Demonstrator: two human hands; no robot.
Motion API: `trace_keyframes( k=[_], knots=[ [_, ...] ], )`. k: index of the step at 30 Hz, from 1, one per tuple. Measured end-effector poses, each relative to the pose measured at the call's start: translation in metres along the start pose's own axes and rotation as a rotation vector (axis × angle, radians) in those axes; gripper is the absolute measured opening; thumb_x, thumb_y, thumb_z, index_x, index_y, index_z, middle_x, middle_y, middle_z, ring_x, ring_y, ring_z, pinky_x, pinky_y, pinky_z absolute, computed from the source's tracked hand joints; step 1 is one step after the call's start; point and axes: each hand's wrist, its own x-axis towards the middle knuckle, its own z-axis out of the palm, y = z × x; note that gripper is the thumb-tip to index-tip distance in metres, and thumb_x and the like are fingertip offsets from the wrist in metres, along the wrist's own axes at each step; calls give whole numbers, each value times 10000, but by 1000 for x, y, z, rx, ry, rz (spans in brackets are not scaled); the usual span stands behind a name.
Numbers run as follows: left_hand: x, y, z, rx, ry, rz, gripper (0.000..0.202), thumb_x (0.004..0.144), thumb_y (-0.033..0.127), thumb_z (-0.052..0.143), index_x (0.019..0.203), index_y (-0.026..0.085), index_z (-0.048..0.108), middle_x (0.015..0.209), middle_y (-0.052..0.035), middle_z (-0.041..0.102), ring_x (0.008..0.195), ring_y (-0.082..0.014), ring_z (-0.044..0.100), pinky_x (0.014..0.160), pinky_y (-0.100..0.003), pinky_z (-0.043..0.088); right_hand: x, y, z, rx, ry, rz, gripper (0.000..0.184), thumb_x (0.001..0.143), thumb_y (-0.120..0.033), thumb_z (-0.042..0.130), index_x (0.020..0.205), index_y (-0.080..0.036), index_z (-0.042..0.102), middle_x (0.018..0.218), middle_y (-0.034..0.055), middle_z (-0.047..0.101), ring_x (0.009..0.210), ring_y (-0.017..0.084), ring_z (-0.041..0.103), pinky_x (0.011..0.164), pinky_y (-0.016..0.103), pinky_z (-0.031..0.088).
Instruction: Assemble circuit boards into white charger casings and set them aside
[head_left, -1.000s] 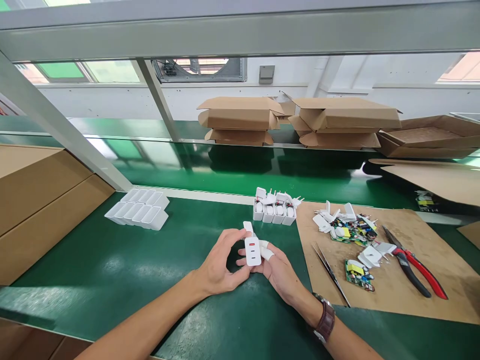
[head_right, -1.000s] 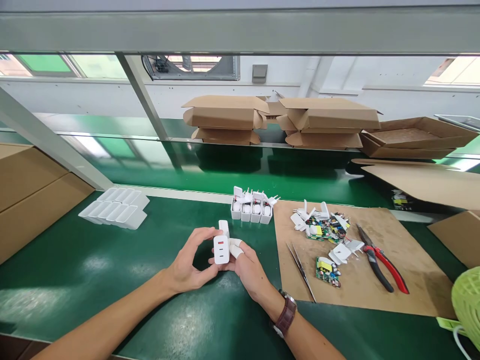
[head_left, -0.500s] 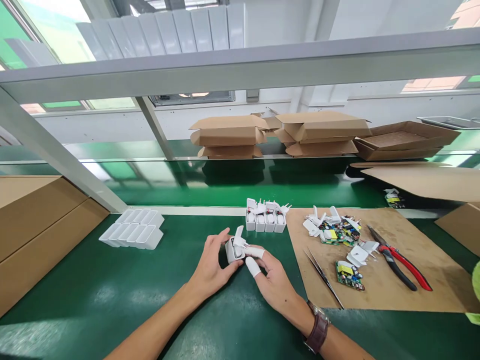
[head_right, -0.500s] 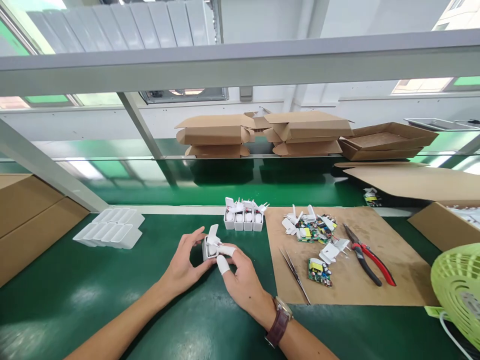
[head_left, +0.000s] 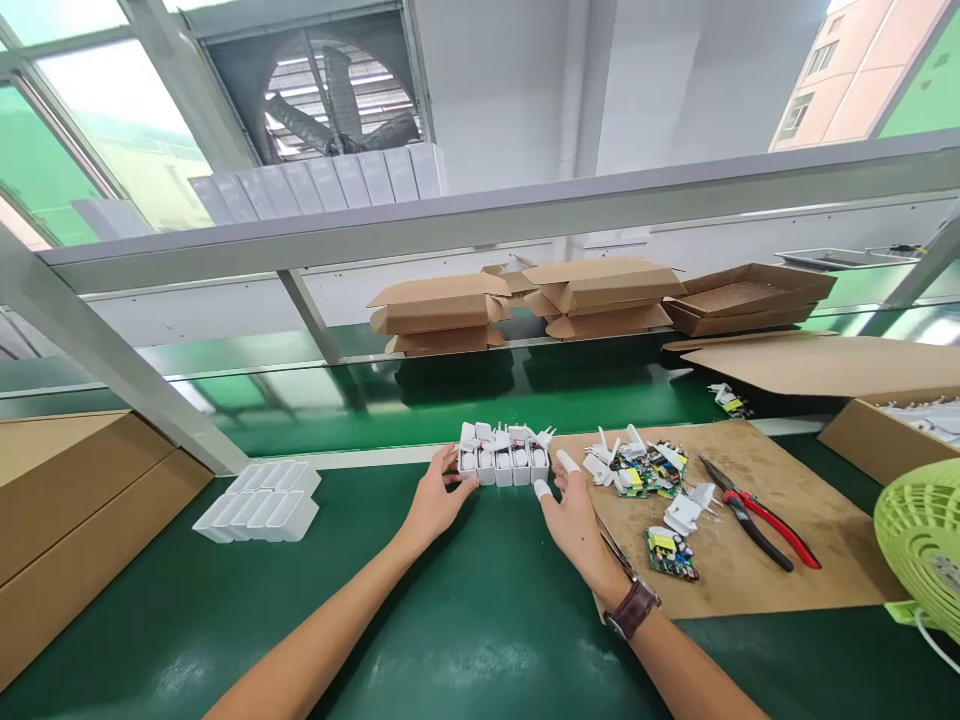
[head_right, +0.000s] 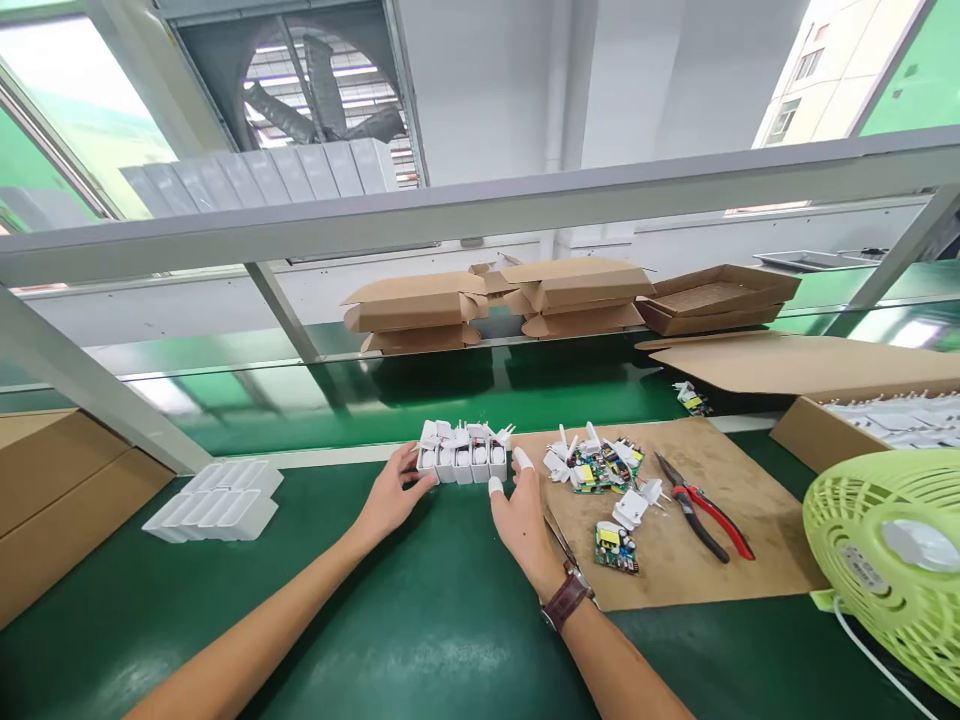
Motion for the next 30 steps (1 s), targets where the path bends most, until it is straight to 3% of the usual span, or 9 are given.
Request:
trace_keyframes(
  k=[5,10,13,17,20,24,27,30],
  knots=[
    [8,-1,10,1,54,12,583,814,210,735,1355,192,518,1342,-150,685,1031,-246,735,982,-470,583,17,-4,12,35,-89,-26,515,767,-289,576,1274,-204,544,1321,149,658,1236,311,631,1085,530,490],
    [50,1,6,-2,148,12,556,872,199,684,1389,187,481,1379,-172,658,1131,-282,711,1026,-515,555,62,-18,35,51,-164,-49,556,785,-196,559,1338,-198,499,1377,148,634,1262,267,628,1111,481,482],
    [77,2,3,-7,191,25,549,895,174,653,1408,186,460,1435,-181,615,1271,-293,648,1084,-501,521,90,-22,52,40,-200,-50,487,828,-167,566,1314,-184,534,1337,142,655,1242,259,635,1116,472,475],
    [101,-5,1,-8,211,23,575,894,160,650,1430,166,442,1450,-221,590,1356,-326,588,1089,-499,519,113,-20,68,12,-233,-39,312,952,-246,634,1250,-157,609,1273,123,670,1162,267,661,1040,507,520],
    [108,-13,1,-3,206,40,674,854,154,703,1461,184,411,1450,-223,588,1339,-326,604,1085,-488,525,119,-16,73,1,-255,-47,336,968,-298,673,1272,-166,614,1294,103,659,1157,267,664,1000,516,547],
    [94,-18,-6,50,229,101,708,831,196,738,1464,198,422,1465,-221,564,1336,-337,601,1084,-509,523,118,-12,70,-10,-274,-59,463,841,-117,609,1299,-171,570,1279,149,686,1255,297,646,1090,545,498],
    [64,-16,-21,135,251,187,612,834,228,719,1406,195,503,1435,-186,586,1316,-318,610,1077,-506,525,111,-11,58,-5,-289,-78,492,777,-162,589,1267,-203,573,1289,158,687,1295,324,624,1112,600,471],
    [27,-12,-49,250,266,280,474,819,252,716,1282,230,616,1390,-112,632,1330,-277,588,1129,-479,480,104,-10,37,29,-319,-111,464,746,-233,627,1210,-222,605,1288,172,686,1280,357,632,1103,631,475]
  ],
)
